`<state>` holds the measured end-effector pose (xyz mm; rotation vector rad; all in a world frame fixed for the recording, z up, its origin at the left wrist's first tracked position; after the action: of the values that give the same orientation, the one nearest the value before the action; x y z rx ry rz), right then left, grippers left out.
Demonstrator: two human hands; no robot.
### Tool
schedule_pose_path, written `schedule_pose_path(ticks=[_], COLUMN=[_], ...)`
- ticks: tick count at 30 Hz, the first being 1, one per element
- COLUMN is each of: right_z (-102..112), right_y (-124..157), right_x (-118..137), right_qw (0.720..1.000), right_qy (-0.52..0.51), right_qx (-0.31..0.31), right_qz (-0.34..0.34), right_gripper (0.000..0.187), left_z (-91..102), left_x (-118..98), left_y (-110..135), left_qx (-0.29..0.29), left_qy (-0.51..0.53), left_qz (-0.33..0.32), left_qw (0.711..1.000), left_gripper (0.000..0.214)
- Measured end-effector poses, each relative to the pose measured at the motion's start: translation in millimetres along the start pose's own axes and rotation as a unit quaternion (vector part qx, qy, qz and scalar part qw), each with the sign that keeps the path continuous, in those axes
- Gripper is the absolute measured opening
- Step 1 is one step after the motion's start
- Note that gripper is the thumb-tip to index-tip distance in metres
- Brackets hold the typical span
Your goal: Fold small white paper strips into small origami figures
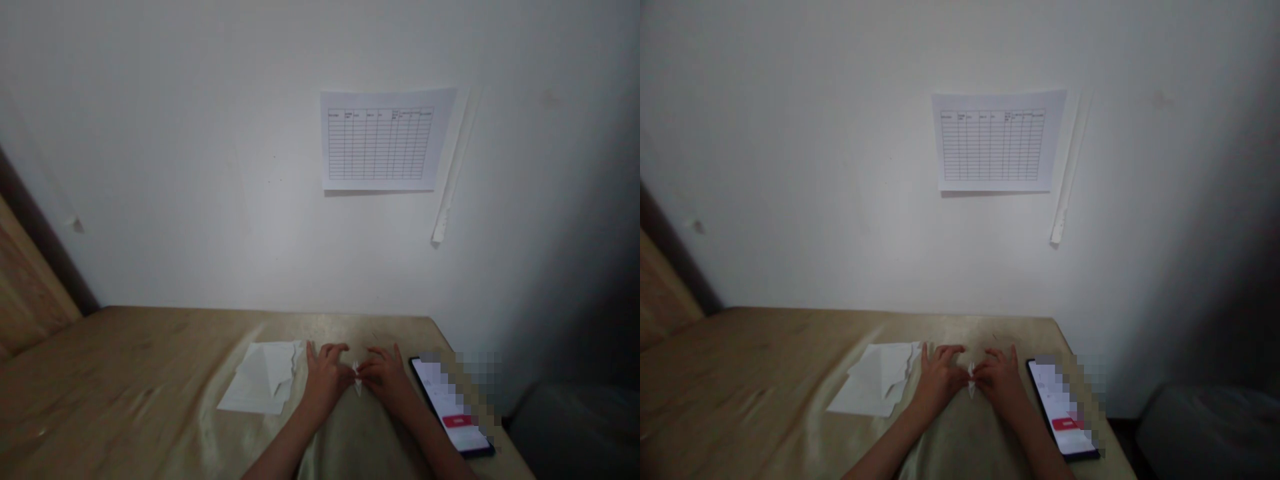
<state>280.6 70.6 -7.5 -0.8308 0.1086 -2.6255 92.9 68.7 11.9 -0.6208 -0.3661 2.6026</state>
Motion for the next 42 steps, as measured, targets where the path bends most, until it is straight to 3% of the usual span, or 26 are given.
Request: schedule_pose_path(ticks=[11,20,37,42], right_z=[4.1,3.5,-1.3,-6.6], right_y=[1.8,6.3,4.6,0.9], right_x=[4.6,10.0,12.1,-0.2], right_qw=[1.0,0.998,0.996,0.993], right_qy=[0.008,-0.049,-0.059,-0.036], right_qx=[-0.005,-0.02,-0.038,-0.092], right_qz=[-0.008,-0.046,-0.053,-0.058], right_gripper=[0.024,0.021,0.015,0.019], left_z=[-2.6,-0.2,0.5,-2.0], left_x=[6.1,8.6,2.5,5.3], left_y=[2.0,2.4,2.3,2.2], left_qx=[-0.002,0.034,0.028,0.026], left_qy=[0.016,0.055,0.064,0.076], left_qz=[-0.009,0.038,0.069,0.082], left_qw=[1.0,0.997,0.995,0.993], left_gripper=[0.013,0.009,0.007,0.009])
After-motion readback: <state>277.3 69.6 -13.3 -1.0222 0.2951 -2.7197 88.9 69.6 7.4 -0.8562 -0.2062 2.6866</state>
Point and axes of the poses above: each hand's wrist, its own y-axis away from the middle knuckle, its own z-axis out of the back of the hand, x = y × z, the point moved 2 cm from there along -y, towards the middle knuckle, and after that the axes turned 2 degrees about y, right-handed, at the moved point
